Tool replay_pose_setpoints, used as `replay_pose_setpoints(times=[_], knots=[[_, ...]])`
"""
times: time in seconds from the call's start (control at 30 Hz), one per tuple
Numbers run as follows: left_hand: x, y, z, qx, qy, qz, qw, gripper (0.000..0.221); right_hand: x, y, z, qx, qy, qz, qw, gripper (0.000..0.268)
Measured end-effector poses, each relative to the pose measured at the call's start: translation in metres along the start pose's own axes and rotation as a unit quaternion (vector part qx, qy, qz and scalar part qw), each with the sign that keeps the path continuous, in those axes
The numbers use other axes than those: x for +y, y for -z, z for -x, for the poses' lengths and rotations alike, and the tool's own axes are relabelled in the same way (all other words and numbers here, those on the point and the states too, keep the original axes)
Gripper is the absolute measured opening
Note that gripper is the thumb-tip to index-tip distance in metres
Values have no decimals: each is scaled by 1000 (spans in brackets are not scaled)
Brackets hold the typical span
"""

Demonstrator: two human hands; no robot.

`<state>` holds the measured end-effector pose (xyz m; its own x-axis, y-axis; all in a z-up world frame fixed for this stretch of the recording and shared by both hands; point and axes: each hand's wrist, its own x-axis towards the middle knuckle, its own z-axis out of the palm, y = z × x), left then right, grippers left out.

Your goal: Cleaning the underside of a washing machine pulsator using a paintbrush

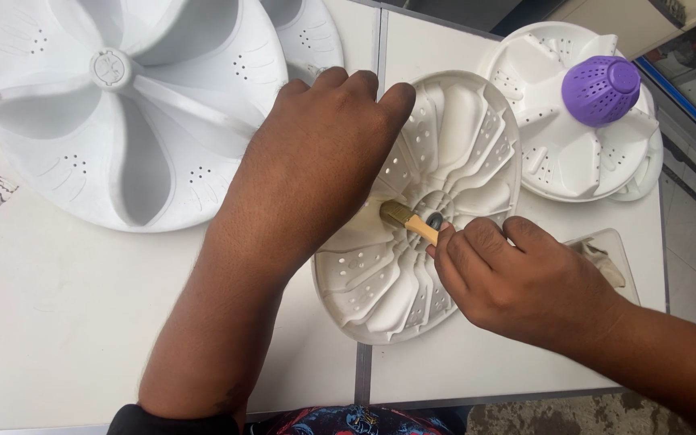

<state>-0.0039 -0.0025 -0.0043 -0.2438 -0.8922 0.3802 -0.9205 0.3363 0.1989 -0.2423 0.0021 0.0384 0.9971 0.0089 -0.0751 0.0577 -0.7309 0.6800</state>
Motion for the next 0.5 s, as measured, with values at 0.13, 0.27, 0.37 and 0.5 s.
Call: replay_pose_setpoints(times=[0.13, 0.27, 0.37, 0.5], knots=[[1, 0, 1, -11, 9, 8, 1000, 40, -8, -5, 1, -58, -89, -51, 993, 35], [1, 1, 0, -11, 7, 2, 1000, 37, -9, -14, 1, -125, -207, -147, 959, 49], [1, 1, -1, -17, 4, 7, 1000, 36, -3, -8, -5, -177, -161, -100, 966, 28], [1, -3, -1, 3, 1, -18, 1000, 32, 1, 3, -12, -85, 17, -9, 996, 24]])
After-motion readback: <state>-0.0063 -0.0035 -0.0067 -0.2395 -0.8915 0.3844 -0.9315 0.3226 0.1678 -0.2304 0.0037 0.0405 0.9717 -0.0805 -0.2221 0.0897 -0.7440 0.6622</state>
